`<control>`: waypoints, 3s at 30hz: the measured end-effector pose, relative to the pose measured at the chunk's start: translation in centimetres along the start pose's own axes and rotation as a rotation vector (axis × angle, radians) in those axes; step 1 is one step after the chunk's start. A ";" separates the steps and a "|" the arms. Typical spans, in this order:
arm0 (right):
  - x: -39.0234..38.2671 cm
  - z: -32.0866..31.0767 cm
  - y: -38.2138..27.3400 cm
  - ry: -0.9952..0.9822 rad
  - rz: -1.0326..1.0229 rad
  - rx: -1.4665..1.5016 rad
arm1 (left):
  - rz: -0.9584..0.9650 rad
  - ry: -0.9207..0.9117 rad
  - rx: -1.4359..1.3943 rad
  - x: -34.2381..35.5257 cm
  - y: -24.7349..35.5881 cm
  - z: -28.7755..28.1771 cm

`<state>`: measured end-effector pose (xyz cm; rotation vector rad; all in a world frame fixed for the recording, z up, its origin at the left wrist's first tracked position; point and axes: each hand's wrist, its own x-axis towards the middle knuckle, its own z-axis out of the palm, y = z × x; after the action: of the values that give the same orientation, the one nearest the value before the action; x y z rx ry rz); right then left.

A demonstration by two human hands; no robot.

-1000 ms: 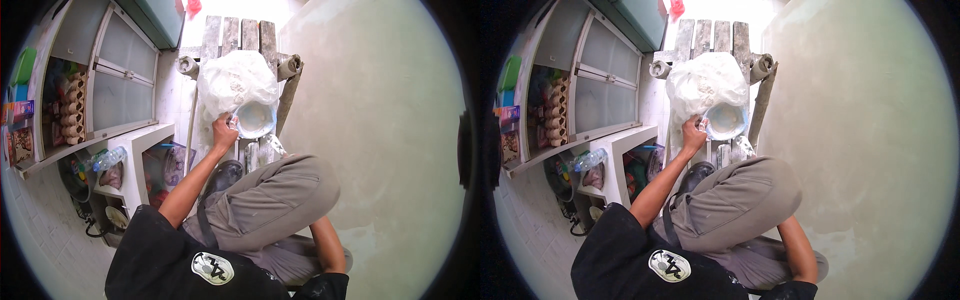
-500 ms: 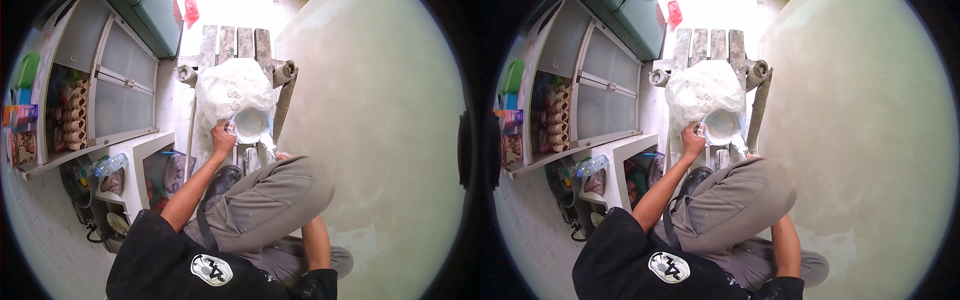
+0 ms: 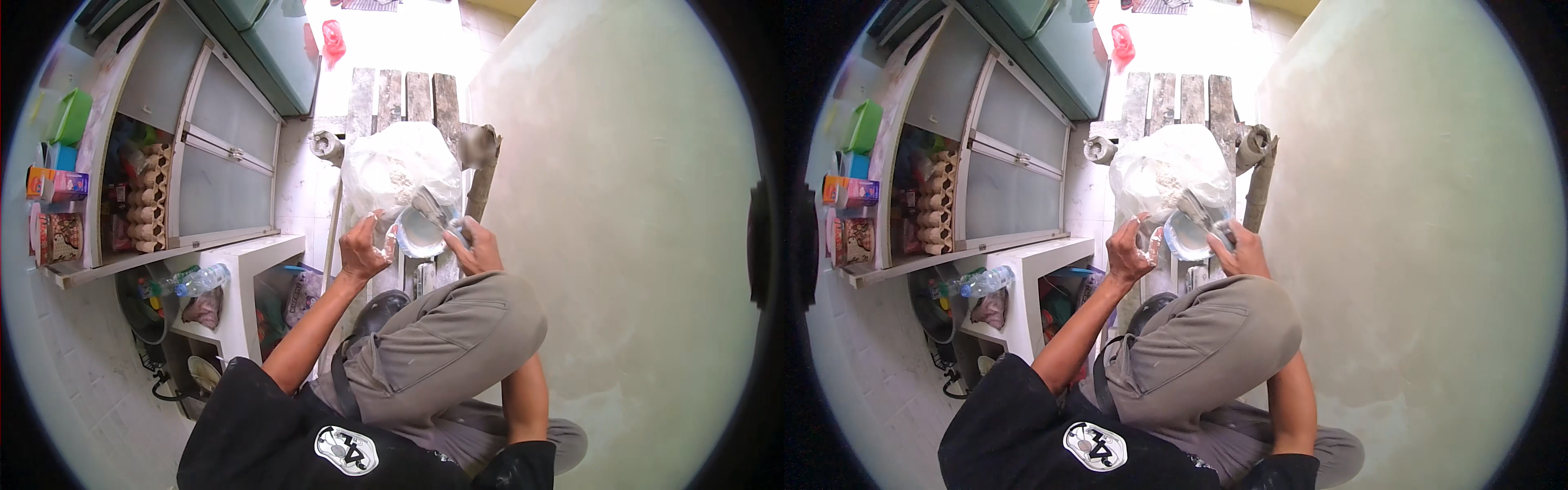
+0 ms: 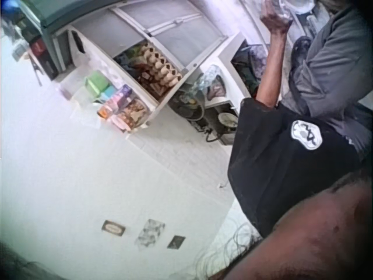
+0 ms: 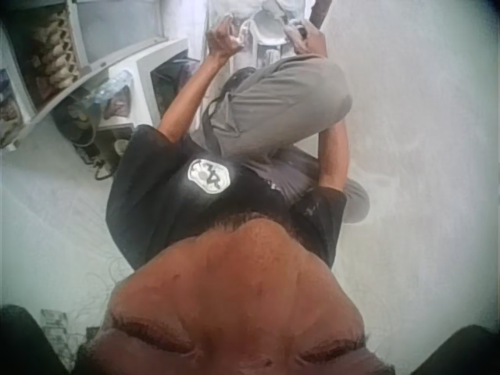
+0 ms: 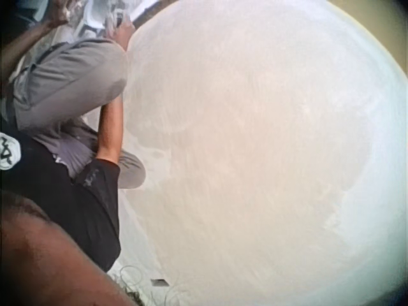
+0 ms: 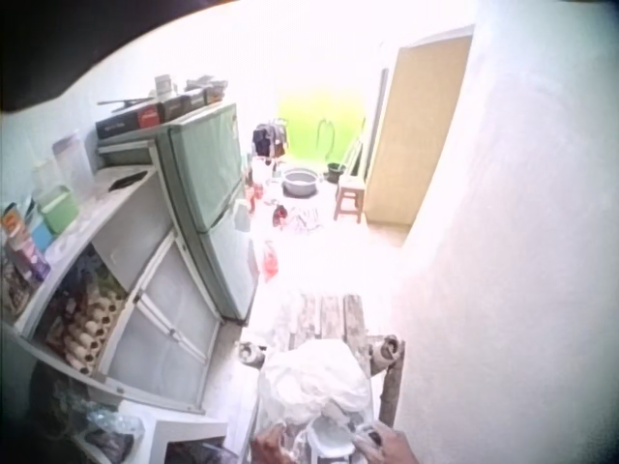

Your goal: Applying plaster to a ceiling using a trowel and mixing more plaster in a small bowl.

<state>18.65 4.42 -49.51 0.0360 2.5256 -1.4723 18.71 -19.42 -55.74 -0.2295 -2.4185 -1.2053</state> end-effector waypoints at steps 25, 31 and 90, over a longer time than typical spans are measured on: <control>6.6 7.5 4.0 0.100 0.199 0.247 | -0.318 -0.168 -0.076 0.6 -4.3 2.0; 3.7 3.7 4.1 0.007 0.311 0.430 | -0.428 -0.036 -0.250 -0.6 -2.5 0.4; -5.3 4.1 5.3 0.036 -0.021 -0.825 | -0.593 -0.266 -0.243 -3.0 0.8 5.2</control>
<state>25.18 4.00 -54.91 -0.0963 2.9511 -0.3441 20.11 -14.68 -59.29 0.3028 -2.6583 -1.8273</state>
